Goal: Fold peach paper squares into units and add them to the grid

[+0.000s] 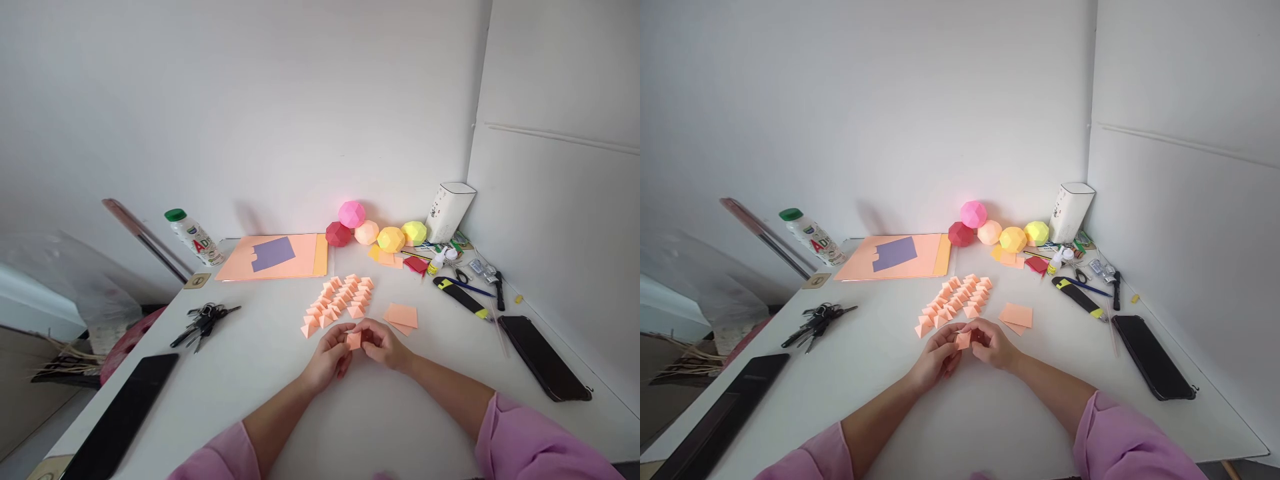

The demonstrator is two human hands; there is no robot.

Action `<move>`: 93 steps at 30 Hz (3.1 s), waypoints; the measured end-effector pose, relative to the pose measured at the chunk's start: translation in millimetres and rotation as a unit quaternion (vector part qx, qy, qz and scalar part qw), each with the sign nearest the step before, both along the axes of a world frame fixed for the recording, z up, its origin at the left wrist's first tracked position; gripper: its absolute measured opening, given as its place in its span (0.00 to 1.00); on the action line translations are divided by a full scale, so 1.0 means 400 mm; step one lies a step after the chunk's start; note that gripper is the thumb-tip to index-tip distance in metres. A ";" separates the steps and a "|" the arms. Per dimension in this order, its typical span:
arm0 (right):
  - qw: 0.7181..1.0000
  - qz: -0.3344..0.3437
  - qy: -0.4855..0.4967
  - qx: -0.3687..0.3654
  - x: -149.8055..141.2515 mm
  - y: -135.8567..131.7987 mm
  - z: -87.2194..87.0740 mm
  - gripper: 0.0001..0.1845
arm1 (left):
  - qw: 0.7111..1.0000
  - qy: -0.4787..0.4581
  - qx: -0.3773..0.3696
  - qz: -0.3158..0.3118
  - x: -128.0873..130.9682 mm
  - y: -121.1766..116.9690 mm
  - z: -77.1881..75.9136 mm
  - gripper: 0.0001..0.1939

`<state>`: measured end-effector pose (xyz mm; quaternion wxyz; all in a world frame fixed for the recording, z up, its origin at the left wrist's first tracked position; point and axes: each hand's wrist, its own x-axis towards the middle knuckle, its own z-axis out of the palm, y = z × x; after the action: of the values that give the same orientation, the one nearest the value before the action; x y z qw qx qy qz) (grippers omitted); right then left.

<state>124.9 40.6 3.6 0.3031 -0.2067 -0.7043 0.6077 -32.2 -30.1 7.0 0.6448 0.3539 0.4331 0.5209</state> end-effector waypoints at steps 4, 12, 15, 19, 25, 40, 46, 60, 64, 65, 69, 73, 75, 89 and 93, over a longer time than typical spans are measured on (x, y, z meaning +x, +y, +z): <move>0.997 -0.013 0.017 0.071 -0.007 0.004 -0.008 0.10 | 1.000 -0.024 -0.012 0.000 0.003 0.004 -0.001 0.17; 0.998 -0.029 -0.055 -0.002 -0.006 0.002 0.003 0.12 | 1.000 -0.014 0.003 0.023 0.009 0.002 -0.005 0.21; 0.997 -0.029 -0.066 -0.012 -0.005 0.000 -0.001 0.13 | 0.999 -0.025 0.011 0.025 0.009 0.002 -0.005 0.21; 0.996 -0.048 -0.060 -0.044 -0.006 -0.001 -0.008 0.14 | 0.998 -0.047 0.019 0.035 0.008 0.006 -0.008 0.18; 0.995 -0.049 -0.072 -0.055 -0.006 -0.003 0.005 0.14 | 0.997 -0.053 0.008 0.048 0.007 0.009 -0.011 0.16; 0.985 -0.121 -0.063 0.109 -0.015 -0.006 0.019 0.09 | 0.998 -0.034 0.014 0.048 0.009 0.009 -0.017 0.14; 0.966 -0.196 -0.104 0.131 -0.017 -0.003 -0.001 0.07 | 0.991 -0.061 -0.008 0.115 0.014 0.011 -0.013 0.18; 0.963 -0.184 -0.140 0.135 -0.015 0.001 -0.005 0.06 | 0.990 -0.069 -0.011 0.126 0.018 0.005 -0.009 0.17; 0.963 -0.184 -0.141 0.137 -0.013 0.002 -0.011 0.06 | 0.991 -0.057 -0.010 0.123 0.017 0.006 -0.013 0.17; 0.963 -0.183 -0.140 0.139 -0.013 0.003 -0.011 0.06 | 0.991 -0.055 -0.008 0.122 0.017 0.006 -0.014 0.17; 0.963 -0.185 -0.131 0.146 -0.012 0.002 -0.013 0.06 | 0.991 -0.052 -0.002 0.120 0.018 0.007 -0.017 0.17; 0.963 -0.183 -0.134 0.142 -0.012 0.002 -0.013 0.06 | 0.992 -0.045 -0.005 0.122 0.020 0.006 -0.014 0.18; 0.964 -0.182 -0.134 0.143 -0.013 0.002 -0.013 0.06 | 0.992 -0.040 -0.009 0.123 0.021 0.005 -0.013 0.18; 0.961 -0.204 -0.133 0.134 -0.016 0.007 -0.015 0.08 | 0.991 -0.016 0.007 0.131 0.025 0.001 -0.020 0.16; 0.960 -0.206 -0.140 0.131 -0.019 0.018 -0.008 0.08 | 0.990 0.022 0.011 0.139 0.030 -0.005 -0.011 0.15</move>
<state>117.3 47.6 0.4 0.3447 -0.3889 -0.7551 0.3998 -20.2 -31.9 2.8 0.5522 0.3086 0.4863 0.6028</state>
